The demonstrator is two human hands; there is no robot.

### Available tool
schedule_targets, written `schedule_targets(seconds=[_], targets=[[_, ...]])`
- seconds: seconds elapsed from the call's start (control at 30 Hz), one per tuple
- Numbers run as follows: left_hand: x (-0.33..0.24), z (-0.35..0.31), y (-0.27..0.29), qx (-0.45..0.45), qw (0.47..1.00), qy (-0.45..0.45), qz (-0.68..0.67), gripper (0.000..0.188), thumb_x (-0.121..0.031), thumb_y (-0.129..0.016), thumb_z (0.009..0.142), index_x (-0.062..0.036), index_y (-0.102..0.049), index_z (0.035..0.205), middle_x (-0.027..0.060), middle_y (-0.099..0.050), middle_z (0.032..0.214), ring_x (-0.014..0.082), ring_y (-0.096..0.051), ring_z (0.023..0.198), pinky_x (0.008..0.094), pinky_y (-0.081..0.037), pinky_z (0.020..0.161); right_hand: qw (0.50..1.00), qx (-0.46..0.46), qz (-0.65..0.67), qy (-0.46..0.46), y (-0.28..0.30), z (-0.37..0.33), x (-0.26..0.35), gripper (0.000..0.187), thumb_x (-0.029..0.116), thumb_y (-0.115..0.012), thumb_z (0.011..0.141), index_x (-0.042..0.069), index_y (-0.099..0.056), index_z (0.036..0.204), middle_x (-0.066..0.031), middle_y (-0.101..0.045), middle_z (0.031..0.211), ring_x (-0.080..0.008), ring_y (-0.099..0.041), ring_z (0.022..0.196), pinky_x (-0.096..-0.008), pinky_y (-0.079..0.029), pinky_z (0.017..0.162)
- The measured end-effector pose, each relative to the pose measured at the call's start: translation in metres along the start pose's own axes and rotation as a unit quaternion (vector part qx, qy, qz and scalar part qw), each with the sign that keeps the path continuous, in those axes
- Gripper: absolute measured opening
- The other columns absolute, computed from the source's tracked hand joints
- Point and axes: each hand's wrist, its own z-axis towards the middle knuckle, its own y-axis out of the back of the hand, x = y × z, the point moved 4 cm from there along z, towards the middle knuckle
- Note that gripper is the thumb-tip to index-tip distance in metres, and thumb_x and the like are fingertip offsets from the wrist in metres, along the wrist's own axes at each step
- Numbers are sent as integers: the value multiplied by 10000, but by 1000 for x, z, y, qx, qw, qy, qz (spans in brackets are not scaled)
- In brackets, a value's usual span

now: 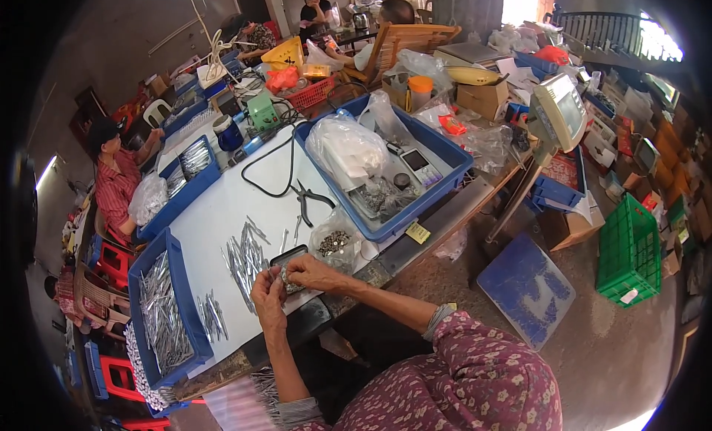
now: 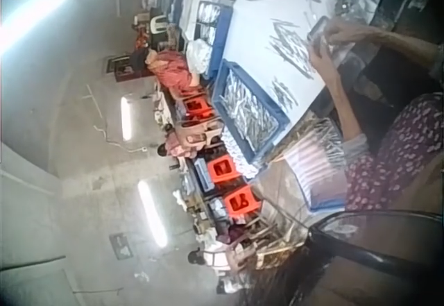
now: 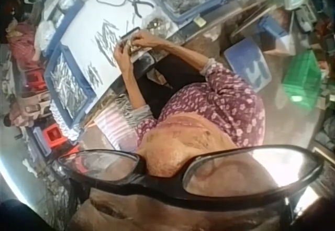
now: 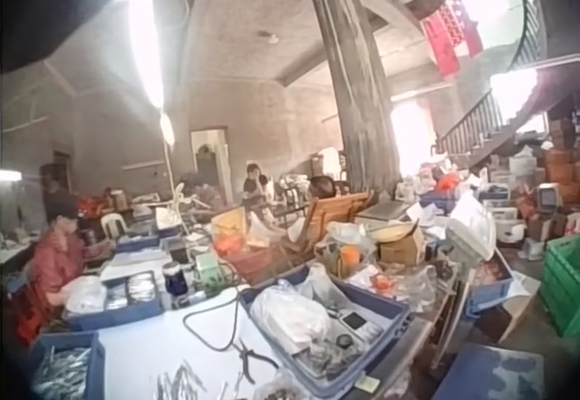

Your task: Manually joining and inspecting small metal hardware components at a workstation.

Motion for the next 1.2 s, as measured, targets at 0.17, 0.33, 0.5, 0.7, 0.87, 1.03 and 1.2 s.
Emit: schedule_targets(seconds=[0.17,0.33,0.5,0.7,0.87,1.03,1.2], targets=[[-1,-1,-1,-4,1000,6,-16,147,3,-469,815,20,-531,948,-41,-427,655,26,-311,513,176,-251,452,1000,1,-10,8,-2,4,-10,141,135,-514,783,0,-535,747,23,-460,625,-59,-399,574,-216,-331,497],[-1,-1,-3,2,1000,3,-11,151,-5,-466,825,23,-530,958,-46,-414,643,25,-305,512,179,-244,451,1000,3,-11,14,0,6,-10,146,135,-516,782,-7,-528,751,19,-467,636,-64,-404,590,-221,-336,515],[1,0,-4,6,1000,10,-6,175,-35,-454,847,30,-532,990,-47,-412,642,23,-300,511,180,-243,452,1000,-2,-3,11,2,5,-9,142,130,-518,778,-10,-529,755,21,-464,632,-63,-399,589,-221,-332,513],[6,0,-5,19,999,19,-24,204,-60,-440,864,36,-535,1018,-42,-418,645,25,-301,509,182,-241,452,1000,-11,-2,19,2,4,-11,136,117,-513,782,-15,-533,755,21,-465,630,-59,-395,586,-222,-328,503],[7,0,-5,15,1000,16,-8,209,-56,-435,862,47,-529,1018,-37,-408,639,29,-297,498,185,-241,441,1000,-16,3,24,4,4,-11,143,114,-511,786,-19,-532,739,22,-463,618,-59,-395,579,-221,-328,500],[7,-1,-8,21,1000,14,-15,213,-56,-437,859,46,-526,1023,-37,-401,631,30,-294,490,181,-237,436,999,-26,10,28,5,1,-7,146,112,-516,787,-25,-536,739,16,-474,616,-60,-402,572,-221,-333,496],[9,-1,-7,22,999,18,-17,212,-56,-438,858,45,-524,1024,-38,-401,628,29,-294,488,178,-239,436,999,-29,8,30,7,1,-10,148,112,-517,785,-26,-539,736,15,-477,617,-59,-405,574,-220,-335,496]])
